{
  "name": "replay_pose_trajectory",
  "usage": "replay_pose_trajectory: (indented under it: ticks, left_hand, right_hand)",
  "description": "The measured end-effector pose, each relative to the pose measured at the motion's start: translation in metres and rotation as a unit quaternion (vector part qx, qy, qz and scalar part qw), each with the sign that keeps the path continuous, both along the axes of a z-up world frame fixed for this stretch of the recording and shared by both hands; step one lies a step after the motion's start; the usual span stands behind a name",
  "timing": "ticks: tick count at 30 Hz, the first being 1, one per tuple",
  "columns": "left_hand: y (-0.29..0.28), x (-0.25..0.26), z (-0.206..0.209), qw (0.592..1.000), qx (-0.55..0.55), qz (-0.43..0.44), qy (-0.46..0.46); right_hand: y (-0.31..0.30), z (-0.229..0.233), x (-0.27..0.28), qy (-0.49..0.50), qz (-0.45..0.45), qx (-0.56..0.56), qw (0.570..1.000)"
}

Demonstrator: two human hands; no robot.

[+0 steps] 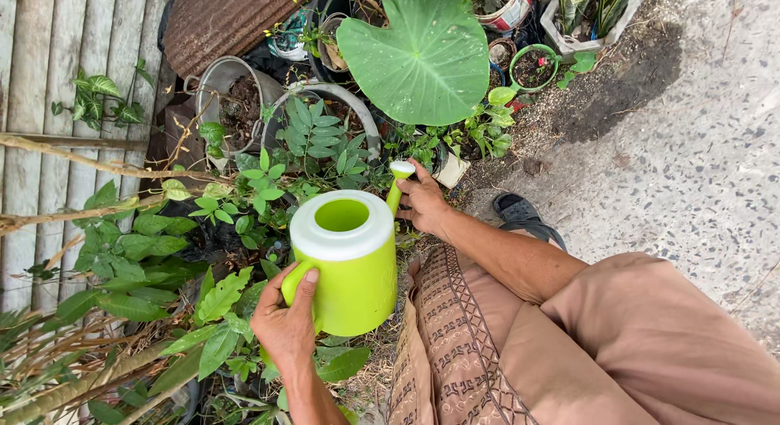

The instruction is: The person waters several potted plants by hand using a green watering can.

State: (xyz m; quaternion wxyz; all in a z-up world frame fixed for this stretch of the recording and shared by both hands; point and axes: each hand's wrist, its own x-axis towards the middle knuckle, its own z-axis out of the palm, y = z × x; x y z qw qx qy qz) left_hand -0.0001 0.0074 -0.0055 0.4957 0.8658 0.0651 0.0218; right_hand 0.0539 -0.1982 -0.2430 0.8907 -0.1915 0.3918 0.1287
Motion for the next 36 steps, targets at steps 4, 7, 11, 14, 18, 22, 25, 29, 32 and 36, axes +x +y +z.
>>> replay_pose_trajectory:
  ticks: [4,7,11,14,18,22,25,29,32,36]
  left_hand:
    - [0.0,0.003,0.001,1.0,0.013,0.004,0.006]
    - [0.004,0.0,-0.002,1.0,0.011,0.004,-0.006]
    - [0.014,-0.008,-0.011,1.0,0.002,0.017,-0.022]
    - [0.02,-0.017,-0.019,0.999,-0.005,0.035,-0.032]
    - [0.026,-0.028,-0.031,0.997,-0.038,0.055,-0.043]
    - [0.031,-0.038,-0.044,0.994,-0.066,0.07,-0.048]
    - [0.034,-0.047,-0.051,0.992,-0.082,0.086,-0.044]
    - [0.037,-0.054,-0.054,0.991,-0.086,0.095,-0.04]
    - [0.039,-0.056,-0.055,0.99,-0.093,0.101,-0.037]
    - [0.041,-0.059,-0.055,0.99,-0.091,0.102,-0.043]
  right_hand:
    - [0.001,0.0,0.002,-0.003,-0.009,-0.003,1.0]
    - [-0.001,0.001,0.0,-0.011,-0.005,-0.016,1.0]
    - [-0.002,0.006,-0.003,-0.029,-0.01,-0.037,0.999]
    - [-0.006,0.011,-0.005,-0.044,-0.004,-0.062,0.997]
    - [-0.008,0.015,-0.006,-0.067,-0.004,-0.103,0.992]
    - [-0.013,0.015,-0.007,-0.081,0.013,-0.123,0.989]
    - [-0.014,0.016,-0.01,-0.082,0.023,-0.13,0.988]
    - [-0.014,0.018,-0.014,-0.086,0.038,-0.139,0.986]
    - [-0.013,0.02,-0.015,-0.08,0.046,-0.148,0.985]
    - [-0.01,0.021,-0.015,-0.072,0.051,-0.146,0.985]
